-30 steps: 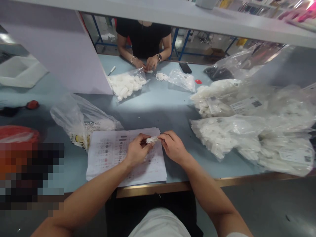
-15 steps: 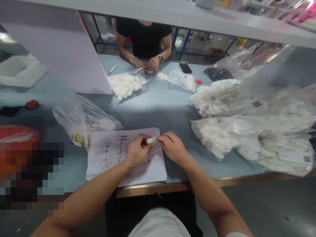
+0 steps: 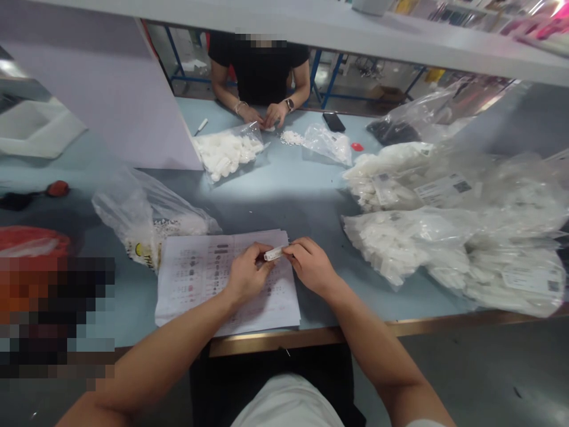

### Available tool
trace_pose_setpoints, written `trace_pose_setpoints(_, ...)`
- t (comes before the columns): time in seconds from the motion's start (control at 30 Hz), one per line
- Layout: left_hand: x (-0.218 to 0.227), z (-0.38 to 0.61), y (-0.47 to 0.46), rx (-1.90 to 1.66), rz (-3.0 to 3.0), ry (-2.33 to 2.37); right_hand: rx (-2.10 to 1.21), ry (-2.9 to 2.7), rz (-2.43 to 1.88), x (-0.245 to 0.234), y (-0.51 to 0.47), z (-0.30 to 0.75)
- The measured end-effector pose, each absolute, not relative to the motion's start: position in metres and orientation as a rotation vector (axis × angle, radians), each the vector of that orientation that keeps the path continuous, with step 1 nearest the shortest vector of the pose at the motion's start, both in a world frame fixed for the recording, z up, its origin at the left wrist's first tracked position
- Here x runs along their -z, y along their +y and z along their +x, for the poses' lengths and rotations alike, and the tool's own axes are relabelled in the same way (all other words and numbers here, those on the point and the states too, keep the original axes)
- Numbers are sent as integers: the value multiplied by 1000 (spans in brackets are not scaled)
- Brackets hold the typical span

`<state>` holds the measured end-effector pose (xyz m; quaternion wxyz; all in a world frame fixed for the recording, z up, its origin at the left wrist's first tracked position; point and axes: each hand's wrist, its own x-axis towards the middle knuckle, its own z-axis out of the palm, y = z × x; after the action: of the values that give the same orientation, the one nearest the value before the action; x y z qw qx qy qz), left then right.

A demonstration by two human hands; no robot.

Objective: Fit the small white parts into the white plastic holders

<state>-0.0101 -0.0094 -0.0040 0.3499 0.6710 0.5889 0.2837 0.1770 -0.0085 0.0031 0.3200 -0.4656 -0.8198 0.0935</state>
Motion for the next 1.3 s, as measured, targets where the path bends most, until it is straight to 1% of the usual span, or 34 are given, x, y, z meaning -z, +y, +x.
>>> trace_pose_setpoints(0.17,4,-13,-12,-731,1779,1489,-828,-1850,-1340,-2,-1,181)
trace_pose_setpoints(0.27,7,-12,-12,-759,1720,1463,-1024,-1711,-1363,-4,3,182)
trace_pose_setpoints(0.47,7,-7,-9,-885,1353,1341,-1157,-1361,-1374,-12,4,184)
trace_pose_setpoints(0.6,7,-5,-7,-933,1239,1287,-1208,-1232,-1361,-12,3,188)
trace_pose_setpoints(0.93,9,-6,-6,-922,1259,1303,-1255,-1168,-1295,-15,-1,187)
trace_pose_setpoints(1.3,10,-7,-5,-895,1293,1335,-1311,-1194,-1331,-17,-2,183)
